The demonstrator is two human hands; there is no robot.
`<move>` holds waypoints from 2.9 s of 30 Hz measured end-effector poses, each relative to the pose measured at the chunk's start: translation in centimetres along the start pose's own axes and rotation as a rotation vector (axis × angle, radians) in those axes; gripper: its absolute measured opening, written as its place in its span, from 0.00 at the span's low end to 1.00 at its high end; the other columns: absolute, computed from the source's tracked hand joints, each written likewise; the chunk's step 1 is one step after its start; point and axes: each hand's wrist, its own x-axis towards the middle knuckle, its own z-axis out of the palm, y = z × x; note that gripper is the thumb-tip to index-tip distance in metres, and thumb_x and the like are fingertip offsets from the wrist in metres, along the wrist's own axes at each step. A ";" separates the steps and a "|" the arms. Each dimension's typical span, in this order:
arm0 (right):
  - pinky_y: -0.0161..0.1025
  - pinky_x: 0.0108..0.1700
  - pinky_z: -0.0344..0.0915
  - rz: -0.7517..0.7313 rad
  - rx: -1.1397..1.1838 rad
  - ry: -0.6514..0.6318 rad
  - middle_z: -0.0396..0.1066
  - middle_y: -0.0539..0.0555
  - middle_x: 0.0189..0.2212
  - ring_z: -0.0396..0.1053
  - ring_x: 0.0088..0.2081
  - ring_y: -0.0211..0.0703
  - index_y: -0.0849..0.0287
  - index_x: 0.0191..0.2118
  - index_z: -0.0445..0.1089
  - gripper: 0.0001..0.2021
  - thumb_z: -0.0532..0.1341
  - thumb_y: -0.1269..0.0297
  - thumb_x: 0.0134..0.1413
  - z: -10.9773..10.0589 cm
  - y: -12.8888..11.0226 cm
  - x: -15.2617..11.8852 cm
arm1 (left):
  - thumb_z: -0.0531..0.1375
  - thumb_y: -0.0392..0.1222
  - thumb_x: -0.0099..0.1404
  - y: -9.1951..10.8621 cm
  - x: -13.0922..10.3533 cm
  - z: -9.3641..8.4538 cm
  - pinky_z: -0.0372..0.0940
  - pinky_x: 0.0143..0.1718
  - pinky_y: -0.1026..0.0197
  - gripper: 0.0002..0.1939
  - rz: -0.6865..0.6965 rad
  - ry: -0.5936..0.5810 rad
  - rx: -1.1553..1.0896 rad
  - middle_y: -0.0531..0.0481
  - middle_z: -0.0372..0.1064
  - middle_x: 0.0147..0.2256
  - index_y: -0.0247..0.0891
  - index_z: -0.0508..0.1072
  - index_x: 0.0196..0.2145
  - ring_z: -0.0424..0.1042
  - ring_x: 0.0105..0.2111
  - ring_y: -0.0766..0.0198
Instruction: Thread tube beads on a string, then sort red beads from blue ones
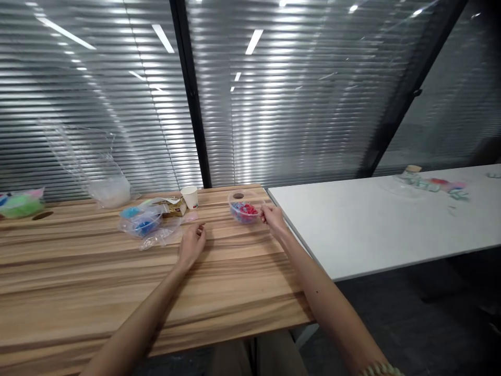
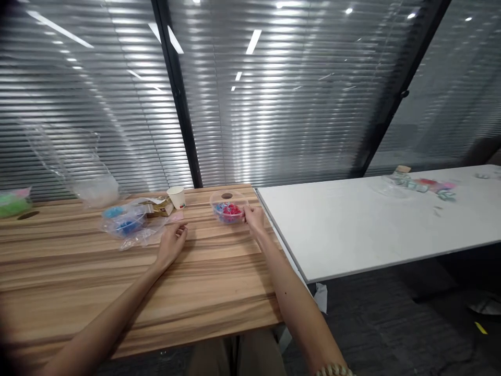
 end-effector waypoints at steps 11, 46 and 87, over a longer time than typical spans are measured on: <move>0.27 0.14 0.50 0.062 0.051 0.008 0.61 0.48 0.10 0.56 0.13 0.30 0.62 0.15 0.62 0.12 0.58 0.66 0.44 -0.9 -0.3 -0.1 | 0.48 0.33 0.55 -0.7 0.2 -0.6 0.63 0.40 0.57 0.18 0.054 0.019 -0.048 0.45 0.71 0.36 0.33 0.70 0.41 0.70 0.36 0.58; 0.28 0.15 0.50 0.099 0.123 -0.142 0.60 0.48 0.13 0.55 0.14 0.29 0.61 0.16 0.59 0.12 0.58 0.65 0.46 -0.2 -0.4 -0.6 | 0.49 0.34 0.58 0.0 0.1 -1.2 0.65 0.39 0.57 0.15 0.063 0.019 -0.024 0.44 0.72 0.38 0.32 0.73 0.38 0.69 0.34 0.60; 0.28 0.15 0.47 0.099 0.223 -0.209 0.59 0.46 0.12 0.54 0.14 0.28 0.60 0.16 0.58 0.10 0.58 0.66 0.42 1.2 -0.4 -1.4 | 0.52 0.34 0.65 3.5 -2.4 0.2 0.62 0.42 0.62 0.09 0.497 -0.511 -0.198 0.45 0.70 0.36 0.35 0.72 0.37 0.68 0.38 0.62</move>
